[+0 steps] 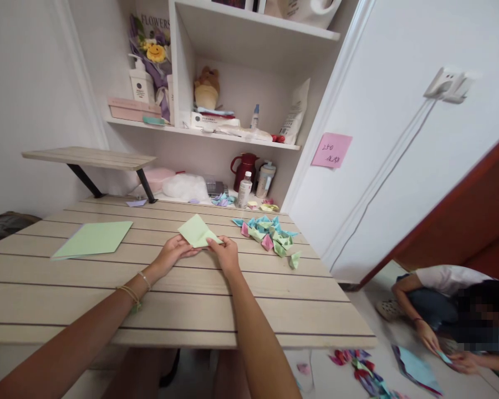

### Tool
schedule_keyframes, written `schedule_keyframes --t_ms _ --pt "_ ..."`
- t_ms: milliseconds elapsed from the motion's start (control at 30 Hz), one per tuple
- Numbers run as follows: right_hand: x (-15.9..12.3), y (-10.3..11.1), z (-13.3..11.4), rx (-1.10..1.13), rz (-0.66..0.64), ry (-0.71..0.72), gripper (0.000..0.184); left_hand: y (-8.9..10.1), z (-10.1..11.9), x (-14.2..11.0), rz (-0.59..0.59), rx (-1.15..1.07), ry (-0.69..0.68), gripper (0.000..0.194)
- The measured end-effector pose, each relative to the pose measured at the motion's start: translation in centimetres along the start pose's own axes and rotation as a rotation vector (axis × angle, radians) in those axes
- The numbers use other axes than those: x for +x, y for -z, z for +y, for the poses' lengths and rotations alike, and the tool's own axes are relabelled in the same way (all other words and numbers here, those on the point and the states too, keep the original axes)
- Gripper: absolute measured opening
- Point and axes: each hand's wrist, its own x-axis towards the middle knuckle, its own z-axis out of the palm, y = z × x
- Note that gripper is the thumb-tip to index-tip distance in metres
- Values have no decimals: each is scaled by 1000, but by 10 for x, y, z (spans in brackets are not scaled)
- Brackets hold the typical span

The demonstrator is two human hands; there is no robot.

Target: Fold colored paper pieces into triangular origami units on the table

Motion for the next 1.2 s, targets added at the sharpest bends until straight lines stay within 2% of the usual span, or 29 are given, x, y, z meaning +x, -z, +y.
schedule_keyframes --t_ms 100,233,400,567,900,1200 --pt "1 0 1 -34 44 19 27 -3 -1 -2 -61 14 -3 48" --pt "2 2 4 -78 59 22 29 -4 -5 -1 -57 99 -53 53" --pt "3 2 7 -92 80 19 30 -4 -7 -1 -50 202 -58 49" --pt "3 2 7 -103 113 30 32 -5 -4 -3 -99 213 -64 47" --pt "-1 -1 1 -213 144 80 34 -10 -7 -3 -34 128 -29 43" --pt "-1 -6 1 -43 150 65 35 -8 -8 -3 55 122 -41 37"
